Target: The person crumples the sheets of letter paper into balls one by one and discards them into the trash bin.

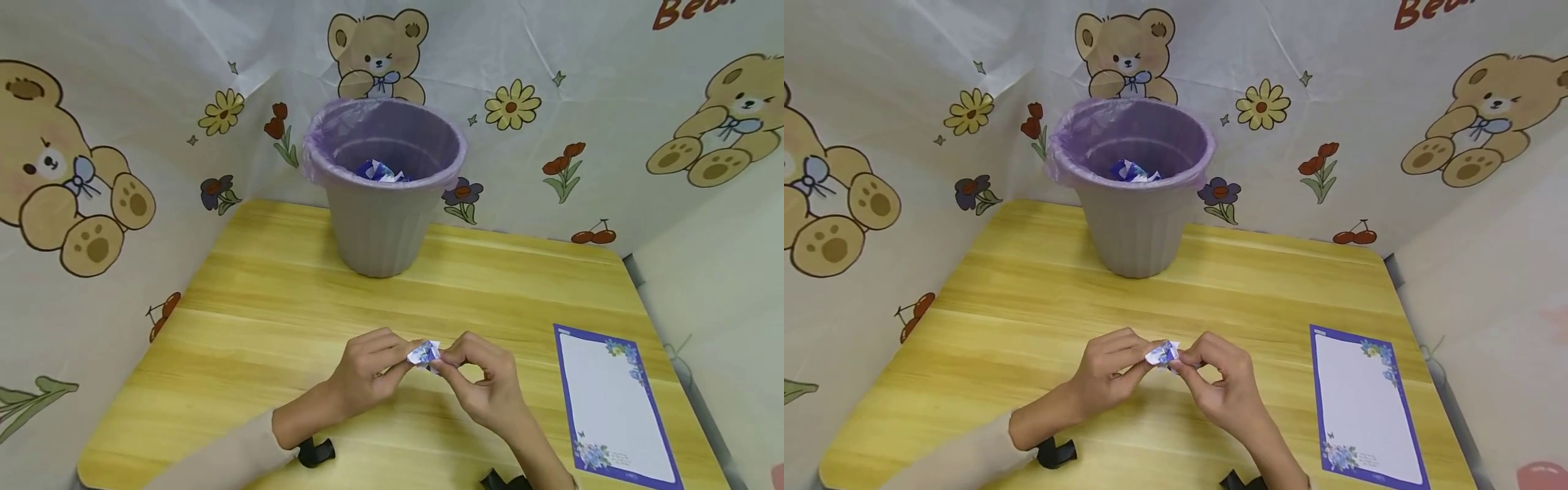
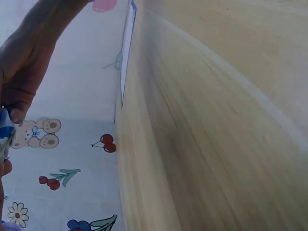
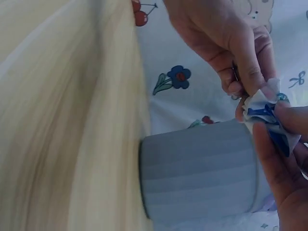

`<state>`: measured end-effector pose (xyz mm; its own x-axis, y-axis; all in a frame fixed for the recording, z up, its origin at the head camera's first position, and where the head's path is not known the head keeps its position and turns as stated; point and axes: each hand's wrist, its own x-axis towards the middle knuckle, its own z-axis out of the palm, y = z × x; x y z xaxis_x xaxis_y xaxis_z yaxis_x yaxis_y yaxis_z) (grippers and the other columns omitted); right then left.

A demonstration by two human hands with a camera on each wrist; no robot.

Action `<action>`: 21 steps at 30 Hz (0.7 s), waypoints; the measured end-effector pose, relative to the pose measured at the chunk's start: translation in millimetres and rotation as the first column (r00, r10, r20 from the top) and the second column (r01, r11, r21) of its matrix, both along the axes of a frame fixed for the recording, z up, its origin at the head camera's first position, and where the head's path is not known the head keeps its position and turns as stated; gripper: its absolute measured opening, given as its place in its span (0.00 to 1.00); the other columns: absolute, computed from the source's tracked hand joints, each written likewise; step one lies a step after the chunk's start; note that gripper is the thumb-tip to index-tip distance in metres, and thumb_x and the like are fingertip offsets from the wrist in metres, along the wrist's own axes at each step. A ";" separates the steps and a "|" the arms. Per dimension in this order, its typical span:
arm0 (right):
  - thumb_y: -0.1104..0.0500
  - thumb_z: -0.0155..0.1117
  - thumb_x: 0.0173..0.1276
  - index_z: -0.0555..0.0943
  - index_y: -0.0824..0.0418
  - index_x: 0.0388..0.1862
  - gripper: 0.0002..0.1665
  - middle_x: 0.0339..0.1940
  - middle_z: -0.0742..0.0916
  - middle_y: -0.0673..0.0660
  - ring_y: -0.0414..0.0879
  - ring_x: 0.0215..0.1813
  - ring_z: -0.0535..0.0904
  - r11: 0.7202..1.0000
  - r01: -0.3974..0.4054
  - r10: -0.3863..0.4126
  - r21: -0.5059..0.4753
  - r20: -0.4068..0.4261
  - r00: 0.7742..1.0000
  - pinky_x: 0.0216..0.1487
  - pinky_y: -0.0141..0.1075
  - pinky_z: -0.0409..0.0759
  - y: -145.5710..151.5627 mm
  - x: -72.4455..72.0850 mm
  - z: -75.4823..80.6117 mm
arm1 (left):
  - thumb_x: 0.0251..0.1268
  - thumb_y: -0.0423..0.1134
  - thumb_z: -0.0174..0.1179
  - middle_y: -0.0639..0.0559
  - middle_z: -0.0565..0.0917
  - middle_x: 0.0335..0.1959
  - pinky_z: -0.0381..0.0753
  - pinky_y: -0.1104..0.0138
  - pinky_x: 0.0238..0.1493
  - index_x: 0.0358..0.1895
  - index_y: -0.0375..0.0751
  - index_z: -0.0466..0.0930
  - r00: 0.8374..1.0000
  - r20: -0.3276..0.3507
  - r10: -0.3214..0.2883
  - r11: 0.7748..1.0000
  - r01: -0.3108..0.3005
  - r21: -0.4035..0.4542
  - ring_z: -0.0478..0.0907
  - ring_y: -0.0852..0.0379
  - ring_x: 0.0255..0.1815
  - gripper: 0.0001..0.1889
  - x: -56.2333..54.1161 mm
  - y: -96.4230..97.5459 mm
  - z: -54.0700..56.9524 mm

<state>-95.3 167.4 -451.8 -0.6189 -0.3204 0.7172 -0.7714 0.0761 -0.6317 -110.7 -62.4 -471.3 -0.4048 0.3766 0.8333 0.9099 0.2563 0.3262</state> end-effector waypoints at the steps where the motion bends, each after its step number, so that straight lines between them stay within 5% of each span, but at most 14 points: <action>1: 0.80 0.78 0.56 0.85 0.62 0.31 0.16 0.27 0.87 0.55 0.41 0.30 0.85 1.000 0.019 -0.019 0.005 -0.022 1.000 0.36 0.26 0.87 -0.5 0.6 1.8 | 0.63 0.26 0.75 0.52 0.93 0.36 0.81 0.80 0.35 0.54 0.35 0.91 0.998 -0.051 0.034 0.999 -0.035 -0.015 0.84 0.62 0.31 0.16 1.3 1.1 0.3; 4: 0.79 0.79 0.55 0.85 0.61 0.29 0.16 0.27 0.87 0.55 0.41 0.30 0.85 0.998 0.060 -0.059 0.003 -0.052 0.997 0.36 0.25 0.86 -1.9 2.8 6.4 | 0.61 0.27 0.76 0.52 0.92 0.35 0.81 0.81 0.34 0.57 0.33 0.90 0.979 -0.168 0.118 0.990 -0.129 -0.056 0.82 0.63 0.29 0.20 4.5 4.0 2.2; 7: 0.78 0.80 0.56 0.86 0.62 0.30 0.14 0.28 0.88 0.55 0.42 0.31 0.86 0.997 0.082 -0.081 0.012 -0.071 0.994 0.38 0.25 0.86 -1.8 3.0 9.5 | 0.66 0.28 0.74 0.51 0.93 0.37 0.83 0.80 0.37 0.60 0.32 0.88 0.979 -0.168 0.114 0.988 -0.130 -0.088 0.84 0.62 0.31 0.19 6.1 2.4 4.8; 9: 0.74 0.80 0.60 0.88 0.61 0.32 0.11 0.29 0.90 0.56 0.43 0.33 0.87 0.995 0.095 -0.091 0.040 -0.098 0.991 0.40 0.25 0.87 0.0 1.7 11.3 | 0.70 0.28 0.70 0.49 0.93 0.42 0.86 0.77 0.41 0.62 0.30 0.86 0.999 -0.039 0.011 0.996 -0.015 -0.087 0.86 0.60 0.36 0.19 5.4 -2.7 6.6; 10: 0.71 0.80 0.63 0.88 0.61 0.33 0.08 0.30 0.90 0.56 0.43 0.33 0.88 0.993 0.101 -0.095 0.054 -0.116 0.989 0.41 0.24 0.87 1.0 0.5 12.5 | 0.72 0.28 0.66 0.48 0.93 0.45 0.88 0.75 0.44 0.64 0.30 0.85 0.997 0.056 -0.056 0.996 0.060 -0.070 0.87 0.58 0.40 0.19 4.5 -6.4 7.1; 11: 0.68 0.79 0.65 0.89 0.61 0.34 0.06 0.31 0.91 0.56 0.44 0.34 0.88 0.992 0.106 -0.096 0.070 -0.136 0.986 0.42 0.24 0.87 2.1 -0.6 13.6 | 0.75 0.28 0.63 0.46 0.93 0.48 0.89 0.72 0.47 0.65 0.30 0.85 0.978 0.165 -0.130 0.990 0.138 -0.039 0.88 0.57 0.43 0.18 3.4 -10.1 7.8; 12: 0.66 0.79 0.68 0.90 0.61 0.35 0.04 0.32 0.91 0.57 0.45 0.35 0.88 0.991 0.106 -0.092 0.082 -0.153 0.984 0.42 0.24 0.87 2.9 -1.7 14.7 | 0.78 0.28 0.59 0.45 0.93 0.50 0.90 0.69 0.49 0.65 0.31 0.84 0.939 0.276 -0.204 0.978 0.210 0.010 0.89 0.57 0.46 0.18 2.2 -13.7 8.5; 14: 0.64 0.77 0.71 0.90 0.62 0.37 0.02 0.34 0.92 0.58 0.46 0.36 0.89 0.990 0.099 -0.080 0.098 -0.176 0.981 0.44 0.25 0.87 3.2 -2.9 17.0 | 0.79 0.29 0.58 0.42 0.92 0.53 0.91 0.65 0.54 0.63 0.32 0.86 0.808 0.492 -0.324 0.946 0.292 0.143 0.88 0.57 0.51 0.16 -0.1 -19.8 9.3; 16: 0.63 0.75 0.73 0.90 0.62 0.38 0.03 0.35 0.92 0.58 0.47 0.38 0.89 0.992 0.078 -0.057 0.102 -0.188 0.980 0.45 0.25 0.87 1.8 -2.6 19.1 | 0.81 0.29 0.57 0.38 0.90 0.54 0.91 0.63 0.57 0.60 0.32 0.87 0.668 0.621 -0.410 0.912 0.312 0.266 0.88 0.59 0.53 0.14 -2.4 -23.2 9.7; 18: 0.63 0.73 0.74 0.90 0.62 0.39 0.03 0.37 0.92 0.58 0.48 0.40 0.90 0.992 0.054 -0.032 0.110 -0.190 0.981 0.47 0.26 0.88 0.2 -1.7 20.9 | 0.81 0.30 0.60 0.33 0.89 0.55 0.91 0.64 0.58 0.59 0.29 0.86 0.548 0.687 -0.478 0.879 0.304 0.369 0.87 0.61 0.53 0.13 -4.4 -25.1 10.0; 19: 0.62 0.72 0.75 0.90 0.62 0.40 0.04 0.38 0.92 0.58 0.48 0.41 0.90 0.993 0.043 -0.021 0.114 -0.188 0.982 0.48 0.26 0.88 -0.3 -1.1 21.6 | 0.79 0.31 0.62 0.32 0.88 0.55 0.90 0.65 0.59 0.59 0.28 0.86 0.509 0.700 -0.500 0.866 0.298 0.402 0.87 0.61 0.53 0.13 -5.2 -25.8 10.1; 21: 0.63 0.72 0.76 0.89 0.63 0.41 0.04 0.40 0.92 0.58 0.48 0.42 0.90 0.993 0.022 -0.001 0.112 -0.181 0.983 0.49 0.25 0.88 -0.5 0.1 22.6 | 0.77 0.32 0.66 0.29 0.87 0.55 0.91 0.64 0.58 0.60 0.24 0.85 0.468 0.703 -0.535 0.845 0.310 0.436 0.87 0.61 0.53 0.16 -6.4 -27.0 10.6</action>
<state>-95.2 167.0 -429.2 -0.4867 -0.3997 0.7768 -0.8706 0.1484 -0.4691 -117.1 -89.4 -460.7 -0.7621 0.5463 0.3474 0.2358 -0.2655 0.9348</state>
